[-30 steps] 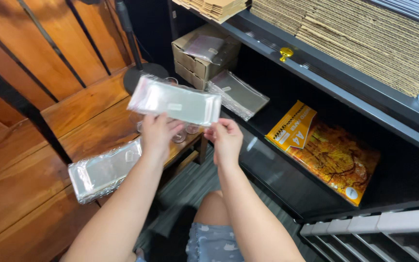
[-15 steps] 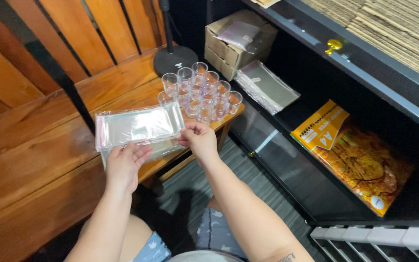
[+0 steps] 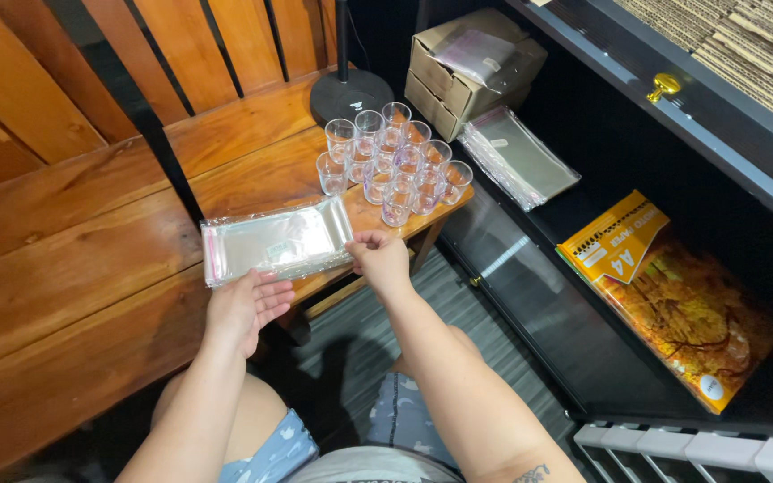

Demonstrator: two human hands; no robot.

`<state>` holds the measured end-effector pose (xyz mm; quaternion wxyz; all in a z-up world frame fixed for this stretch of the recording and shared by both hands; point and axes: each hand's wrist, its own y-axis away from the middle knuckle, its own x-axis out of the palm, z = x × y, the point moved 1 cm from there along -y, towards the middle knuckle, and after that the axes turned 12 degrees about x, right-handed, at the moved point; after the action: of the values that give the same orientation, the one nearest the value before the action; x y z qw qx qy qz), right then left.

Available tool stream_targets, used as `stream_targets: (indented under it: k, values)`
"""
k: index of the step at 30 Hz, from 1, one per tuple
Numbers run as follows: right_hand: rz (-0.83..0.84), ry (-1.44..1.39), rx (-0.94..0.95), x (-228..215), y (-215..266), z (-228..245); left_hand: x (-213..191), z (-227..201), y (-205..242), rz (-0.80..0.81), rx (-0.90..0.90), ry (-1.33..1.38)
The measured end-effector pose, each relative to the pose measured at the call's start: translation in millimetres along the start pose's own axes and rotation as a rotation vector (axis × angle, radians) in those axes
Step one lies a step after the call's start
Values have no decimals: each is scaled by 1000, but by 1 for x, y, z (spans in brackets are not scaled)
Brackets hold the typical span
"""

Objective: The person takes small clear glasses from a shelf and places them one by one onto a wooden bench. After arranging the glasses, the person retrieves several sealed plastic bags from the shelf and places them on the bench next to the glasses.

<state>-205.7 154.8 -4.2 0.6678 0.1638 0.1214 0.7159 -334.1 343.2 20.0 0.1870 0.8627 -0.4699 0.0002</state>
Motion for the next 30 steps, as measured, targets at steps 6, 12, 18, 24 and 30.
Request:
stream_targets:
  k: [6, 12, 18, 24, 30]
  values:
    - [7, 35, -21, -5, -2, -3, -6, 5, -1, 28, -83, -30]
    - [-9, 79, -28, -7, 6, 7, -6, 8, 0, 36, -113, -44]
    - [-42, 176, -56, -10, -3, 3, -6, 11, -4, 32, -138, -9]
    - [-194, 305, -143, -24, 4, 19, 26, 9, 11, 113, -234, 50]
    - [-322, -138, -304, -72, -3, 62, 106, -8, 5, 280, -141, 33]
